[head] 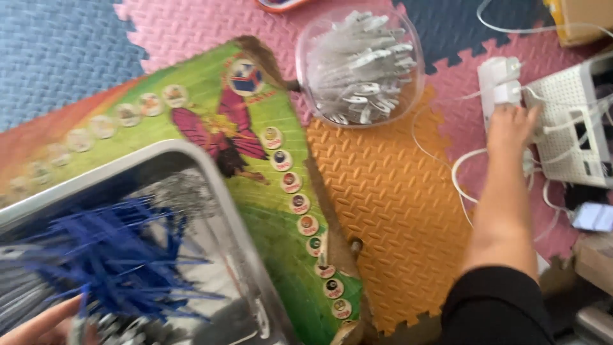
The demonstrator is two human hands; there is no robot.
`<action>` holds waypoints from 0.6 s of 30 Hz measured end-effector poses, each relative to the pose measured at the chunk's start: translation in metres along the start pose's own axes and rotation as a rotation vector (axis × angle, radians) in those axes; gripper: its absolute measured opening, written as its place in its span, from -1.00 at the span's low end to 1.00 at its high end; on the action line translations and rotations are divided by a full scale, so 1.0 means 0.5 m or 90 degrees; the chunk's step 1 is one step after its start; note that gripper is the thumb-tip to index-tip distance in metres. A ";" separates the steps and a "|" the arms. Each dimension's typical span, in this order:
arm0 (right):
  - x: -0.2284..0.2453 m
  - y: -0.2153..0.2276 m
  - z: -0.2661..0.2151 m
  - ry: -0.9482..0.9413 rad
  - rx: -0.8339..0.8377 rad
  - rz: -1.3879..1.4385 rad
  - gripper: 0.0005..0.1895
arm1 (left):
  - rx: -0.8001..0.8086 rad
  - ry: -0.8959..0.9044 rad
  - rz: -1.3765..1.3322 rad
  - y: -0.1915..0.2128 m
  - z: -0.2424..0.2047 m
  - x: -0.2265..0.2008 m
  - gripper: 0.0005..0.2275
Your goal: Assembling ballpoint pens by manually inserting blue ink refills into clear plastic barrels.
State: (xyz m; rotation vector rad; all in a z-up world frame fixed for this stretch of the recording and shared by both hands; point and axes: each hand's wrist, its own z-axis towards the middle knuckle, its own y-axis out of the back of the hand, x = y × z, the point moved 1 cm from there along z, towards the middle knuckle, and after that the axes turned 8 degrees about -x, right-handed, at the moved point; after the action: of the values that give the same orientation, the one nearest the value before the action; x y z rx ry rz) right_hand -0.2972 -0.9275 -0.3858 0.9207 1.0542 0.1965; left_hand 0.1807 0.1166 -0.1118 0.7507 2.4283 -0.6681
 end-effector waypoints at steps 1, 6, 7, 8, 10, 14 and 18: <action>0.005 0.005 -0.015 0.005 -0.139 0.007 -0.86 | -0.007 -0.015 0.003 -0.030 -0.023 -0.003 -0.37; 0.082 0.321 0.000 -0.017 -0.280 0.165 -0.93 | -0.045 -0.122 0.016 -0.052 -0.112 0.040 -0.35; 0.102 0.392 0.015 -0.028 -0.250 0.239 -0.92 | -0.050 -0.140 0.020 -0.031 -0.132 0.032 -0.34; 0.119 0.445 0.019 -0.040 -0.218 0.310 -0.92 | -0.052 -0.156 0.027 -0.019 -0.133 0.042 -0.34; 0.150 0.555 0.009 -0.061 -0.147 0.449 -0.91 | -0.054 -0.186 0.039 0.006 -0.136 0.062 -0.33; 0.227 0.835 -0.028 -0.079 0.003 0.722 -0.87 | -0.060 -0.246 0.054 -0.051 -0.116 0.132 -0.31; 0.288 1.145 -0.057 -0.067 0.142 0.984 -0.83 | -0.068 -0.336 0.068 -0.269 -0.137 0.081 -0.29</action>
State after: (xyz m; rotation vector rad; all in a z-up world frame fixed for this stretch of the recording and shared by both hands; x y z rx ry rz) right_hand -0.0904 -0.4744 -0.0675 1.7689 0.0541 1.2941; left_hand 0.0466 0.0737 -0.0440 0.5684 1.9130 -0.5990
